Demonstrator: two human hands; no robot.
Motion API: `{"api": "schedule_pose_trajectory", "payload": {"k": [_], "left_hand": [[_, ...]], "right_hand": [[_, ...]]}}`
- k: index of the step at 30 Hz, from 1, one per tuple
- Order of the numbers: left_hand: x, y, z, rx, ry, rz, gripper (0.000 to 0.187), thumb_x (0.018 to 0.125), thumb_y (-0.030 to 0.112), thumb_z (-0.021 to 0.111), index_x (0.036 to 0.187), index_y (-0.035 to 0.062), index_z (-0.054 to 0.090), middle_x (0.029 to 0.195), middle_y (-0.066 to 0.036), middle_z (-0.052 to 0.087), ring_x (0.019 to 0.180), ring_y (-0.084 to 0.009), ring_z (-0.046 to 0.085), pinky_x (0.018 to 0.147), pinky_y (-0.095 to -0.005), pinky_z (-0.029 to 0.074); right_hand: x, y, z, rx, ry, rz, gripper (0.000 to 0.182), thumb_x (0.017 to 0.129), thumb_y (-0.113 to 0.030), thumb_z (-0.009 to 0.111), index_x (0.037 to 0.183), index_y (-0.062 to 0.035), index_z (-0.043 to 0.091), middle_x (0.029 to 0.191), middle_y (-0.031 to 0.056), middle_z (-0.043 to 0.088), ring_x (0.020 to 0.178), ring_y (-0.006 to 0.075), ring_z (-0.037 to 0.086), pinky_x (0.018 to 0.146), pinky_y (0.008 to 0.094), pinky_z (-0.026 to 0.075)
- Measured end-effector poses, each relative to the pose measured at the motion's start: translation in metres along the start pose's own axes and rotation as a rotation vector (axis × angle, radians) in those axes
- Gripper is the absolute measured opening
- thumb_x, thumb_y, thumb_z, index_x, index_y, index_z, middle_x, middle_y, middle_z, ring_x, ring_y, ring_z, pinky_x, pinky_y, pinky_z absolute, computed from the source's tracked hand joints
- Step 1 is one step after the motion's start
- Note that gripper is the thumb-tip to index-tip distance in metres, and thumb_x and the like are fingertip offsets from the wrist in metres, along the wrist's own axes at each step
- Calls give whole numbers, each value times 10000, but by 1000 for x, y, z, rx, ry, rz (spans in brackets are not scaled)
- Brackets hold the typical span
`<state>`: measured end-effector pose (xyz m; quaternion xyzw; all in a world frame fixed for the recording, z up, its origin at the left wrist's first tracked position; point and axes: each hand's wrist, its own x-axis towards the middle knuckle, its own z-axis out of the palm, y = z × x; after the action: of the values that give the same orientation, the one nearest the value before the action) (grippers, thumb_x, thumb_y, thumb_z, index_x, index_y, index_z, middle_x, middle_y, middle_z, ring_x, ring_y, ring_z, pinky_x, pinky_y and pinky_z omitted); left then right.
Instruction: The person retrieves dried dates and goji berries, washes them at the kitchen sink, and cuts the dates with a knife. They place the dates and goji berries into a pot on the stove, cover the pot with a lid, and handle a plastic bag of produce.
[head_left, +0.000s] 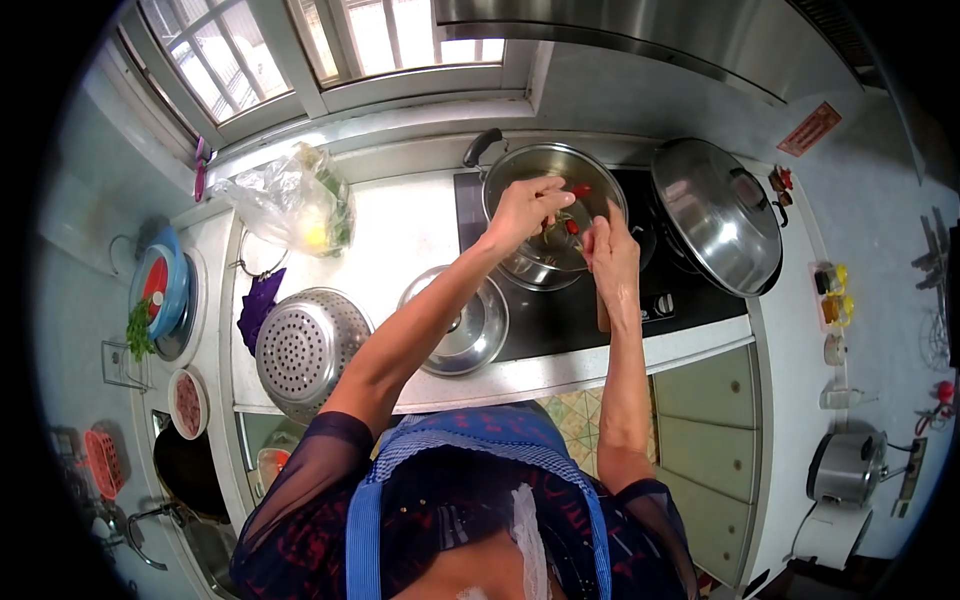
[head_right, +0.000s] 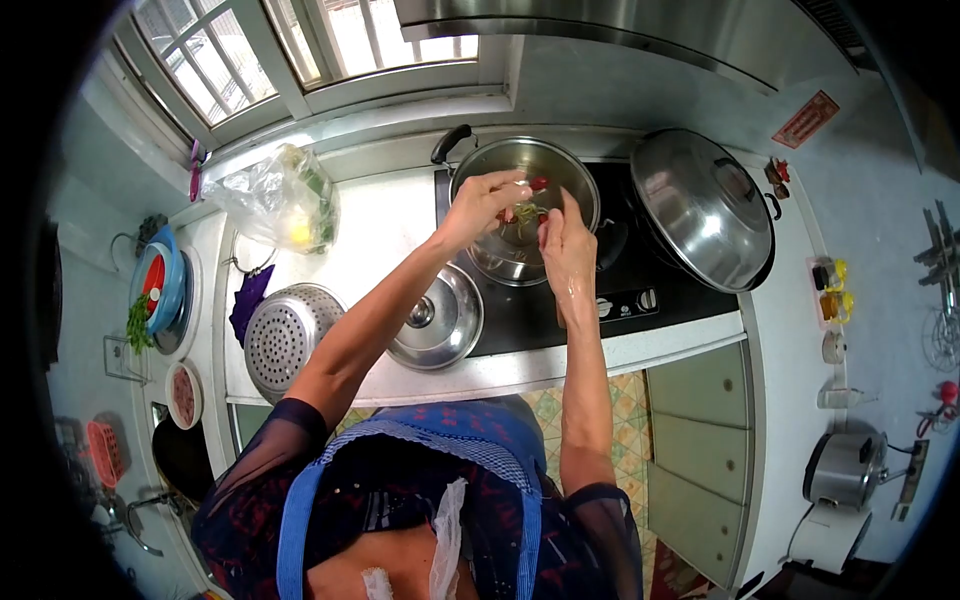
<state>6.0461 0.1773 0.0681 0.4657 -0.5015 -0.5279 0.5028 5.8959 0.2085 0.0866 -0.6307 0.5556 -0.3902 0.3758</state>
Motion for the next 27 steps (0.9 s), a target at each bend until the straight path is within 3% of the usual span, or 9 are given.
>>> {"api": "schedule_pose_trajectory", "payload": {"k": [2, 4, 5, 9, 19, 22, 24, 26, 27], "left_hand": [[7, 1, -1, -101, 5, -107, 341, 857, 234, 571, 1059, -40, 574, 729, -20, 538, 600, -72, 468, 449, -181, 300], [12, 0, -6, -583, 3, -338, 378, 879, 333, 531, 981, -30, 559, 686, -13, 486, 601, -98, 477, 430, -193, 282], [15, -2, -7, -654, -17, -396, 399, 899, 400, 467, 887, 5, 515, 656, -17, 440, 590, -132, 474, 419, -210, 271], [15, -6, -11, -837, -51, -518, 340, 913, 342, 382, 859, 14, 452, 665, -61, 453, 604, -177, 477, 431, -227, 292], [9, -4, -9, -894, -181, -442, 270, 938, 249, 393, 865, -2, 461, 738, -60, 462, 630, -138, 448, 434, -216, 298], [4, -3, -5, -844, -138, -374, 318, 948, 300, 413, 949, -8, 490, 734, -34, 459, 610, -102, 431, 422, -197, 289], [3, -3, -4, -856, -190, -375, 428, 909, 417, 451, 1050, 15, 493, 727, -4, 442, 598, -69, 399, 411, -181, 286], [3, -8, -1, -896, -227, -376, 433, 908, 419, 449, 1069, 20, 495, 730, 6, 439, 591, -63, 394, 412, -182, 283], [2, -8, 2, -936, -263, -377, 438, 908, 422, 446, 1087, 25, 498, 733, 16, 437, 584, -57, 389, 414, -182, 280]], "right_hand": [[-2, 2, -3, 70, 83, -1, 329, 933, -169, 363, 1214, -33, 467, 599, 61, 516, 519, 119, 498, 520, 252, 431], [-1, 4, -6, 90, 55, 32, 335, 941, -172, 349, 1228, -37, 457, 608, 50, 507, 529, 105, 490, 512, 238, 424], [1, 9, -3, 126, 67, 2, 334, 931, -155, 358, 1229, -41, 458, 620, 55, 513, 540, 108, 497, 522, 243, 429], [17, 34, 3, 25, 90, -153, 364, 892, -90, 380, 1246, -42, 448, 662, 62, 534, 570, 117, 515, 561, 254, 443], [14, 20, 1, 133, 59, -81, 339, 892, -82, 368, 1216, -22, 449, 662, 51, 533, 565, 111, 506, 552, 256, 430], [2, 11, 5, 107, 35, -94, 261, 917, -127, 368, 1130, -14, 470, 650, 64, 539, 561, 158, 535, 542, 289, 429], [-8, 11, 14, 10, 91, -189, 214, 942, -170, 394, 1038, -19, 512, 650, 28, 523, 512, 86, 446, 483, 239, 383], [-11, 12, 18, -70, 100, -234, 222, 947, -196, 388, 1012, -17, 501, 625, 65, 539, 528, 145, 512, 501, 282, 412], [-14, 10, 20, -135, 114, -239, 210, 943, -201, 390, 1001, -21, 482, 645, 124, 558, 581, 254, 550, 532, 355, 424]]}}
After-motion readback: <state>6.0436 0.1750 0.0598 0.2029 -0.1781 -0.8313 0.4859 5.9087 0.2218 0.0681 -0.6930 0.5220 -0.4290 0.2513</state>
